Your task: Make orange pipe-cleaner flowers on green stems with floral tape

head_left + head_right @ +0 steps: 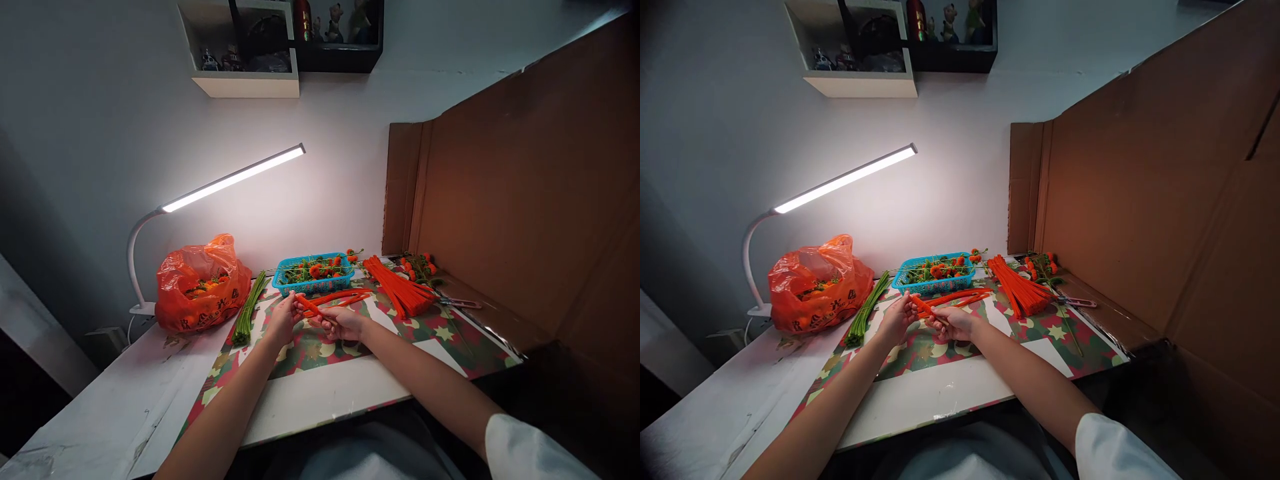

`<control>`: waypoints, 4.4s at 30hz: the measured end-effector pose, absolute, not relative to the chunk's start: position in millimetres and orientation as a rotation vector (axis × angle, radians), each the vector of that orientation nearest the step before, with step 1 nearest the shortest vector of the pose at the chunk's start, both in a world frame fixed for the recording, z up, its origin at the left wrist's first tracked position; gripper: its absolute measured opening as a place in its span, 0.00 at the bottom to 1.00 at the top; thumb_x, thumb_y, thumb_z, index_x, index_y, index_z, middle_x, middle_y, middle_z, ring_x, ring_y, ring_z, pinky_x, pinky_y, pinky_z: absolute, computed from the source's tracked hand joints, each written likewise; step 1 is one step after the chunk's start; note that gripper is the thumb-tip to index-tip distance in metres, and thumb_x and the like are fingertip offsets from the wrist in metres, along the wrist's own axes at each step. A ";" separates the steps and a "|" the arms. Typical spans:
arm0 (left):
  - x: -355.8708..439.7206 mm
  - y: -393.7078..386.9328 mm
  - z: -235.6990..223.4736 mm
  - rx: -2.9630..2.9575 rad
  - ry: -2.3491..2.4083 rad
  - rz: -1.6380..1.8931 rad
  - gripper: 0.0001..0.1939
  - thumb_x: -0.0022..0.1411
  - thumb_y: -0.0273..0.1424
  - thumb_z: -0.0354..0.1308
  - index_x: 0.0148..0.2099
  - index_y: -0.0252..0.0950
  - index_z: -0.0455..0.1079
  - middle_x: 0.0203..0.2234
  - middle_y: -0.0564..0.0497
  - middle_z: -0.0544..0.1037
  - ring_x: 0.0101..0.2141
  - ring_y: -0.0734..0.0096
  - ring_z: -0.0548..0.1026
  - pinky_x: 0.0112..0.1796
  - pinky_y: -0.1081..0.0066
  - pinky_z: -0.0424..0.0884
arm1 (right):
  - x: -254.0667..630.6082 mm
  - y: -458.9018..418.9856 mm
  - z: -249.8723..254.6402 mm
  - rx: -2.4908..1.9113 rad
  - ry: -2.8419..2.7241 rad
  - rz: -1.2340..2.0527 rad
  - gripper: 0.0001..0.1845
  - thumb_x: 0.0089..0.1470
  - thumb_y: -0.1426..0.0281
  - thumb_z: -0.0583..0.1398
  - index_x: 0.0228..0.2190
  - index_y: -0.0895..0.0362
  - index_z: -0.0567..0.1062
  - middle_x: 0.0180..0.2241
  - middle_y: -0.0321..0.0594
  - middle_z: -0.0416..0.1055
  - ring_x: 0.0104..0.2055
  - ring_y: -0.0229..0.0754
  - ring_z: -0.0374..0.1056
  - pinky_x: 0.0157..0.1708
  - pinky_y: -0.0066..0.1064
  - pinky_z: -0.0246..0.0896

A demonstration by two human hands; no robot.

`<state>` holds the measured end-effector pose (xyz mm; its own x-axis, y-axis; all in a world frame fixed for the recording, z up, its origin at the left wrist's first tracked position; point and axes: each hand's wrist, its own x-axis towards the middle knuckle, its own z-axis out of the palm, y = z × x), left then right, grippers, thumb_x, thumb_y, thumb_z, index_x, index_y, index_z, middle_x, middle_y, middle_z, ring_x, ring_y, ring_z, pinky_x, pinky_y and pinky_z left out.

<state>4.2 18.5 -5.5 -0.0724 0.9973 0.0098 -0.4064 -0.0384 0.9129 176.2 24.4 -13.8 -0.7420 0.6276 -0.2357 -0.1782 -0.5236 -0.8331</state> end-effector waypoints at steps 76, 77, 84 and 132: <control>7.3 18.9 -14.0 0.783 1.002 1.554 0.14 0.49 0.37 0.63 0.29 0.33 0.64 0.21 0.55 0.70 0.20 0.81 0.69 0.22 0.81 0.66 | 166.3 13.0 -16.9 -0.778 -1.367 2.143 0.10 0.57 0.65 0.54 0.29 0.60 0.67 0.14 0.28 0.56 0.16 0.29 0.50 0.19 0.21 0.46; 6.9 18.6 -13.4 0.779 1.003 1.560 0.14 0.49 0.37 0.63 0.29 0.33 0.64 0.21 0.55 0.70 0.20 0.82 0.68 0.22 0.81 0.66 | 166.4 13.2 -16.8 -0.773 -1.366 2.145 0.10 0.57 0.65 0.54 0.29 0.60 0.67 0.14 0.28 0.56 0.16 0.29 0.50 0.19 0.21 0.46; 3.3 17.0 -13.2 0.925 1.042 1.558 0.15 0.49 0.39 0.63 0.30 0.33 0.66 0.22 0.55 0.71 0.21 0.80 0.70 0.22 0.80 0.67 | 165.9 14.3 -18.7 -0.780 -1.375 2.134 0.11 0.56 0.65 0.56 0.27 0.60 0.67 0.14 0.28 0.57 0.15 0.29 0.51 0.18 0.21 0.47; 4.9 13.8 -5.0 0.997 0.967 1.433 0.16 0.48 0.39 0.65 0.37 0.37 0.67 0.33 0.50 0.75 0.30 0.73 0.74 0.26 0.77 0.70 | 157.8 11.7 -15.9 -0.965 -1.336 1.646 0.12 0.54 0.66 0.53 0.21 0.57 0.63 0.12 0.25 0.47 0.14 0.29 0.41 0.17 0.25 0.38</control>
<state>4.9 13.8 -5.0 -0.0594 0.9961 0.0651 -0.3123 -0.0805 0.9466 157.8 11.7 -15.9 -0.3978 0.9142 -0.0776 -0.1119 -0.1323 -0.9849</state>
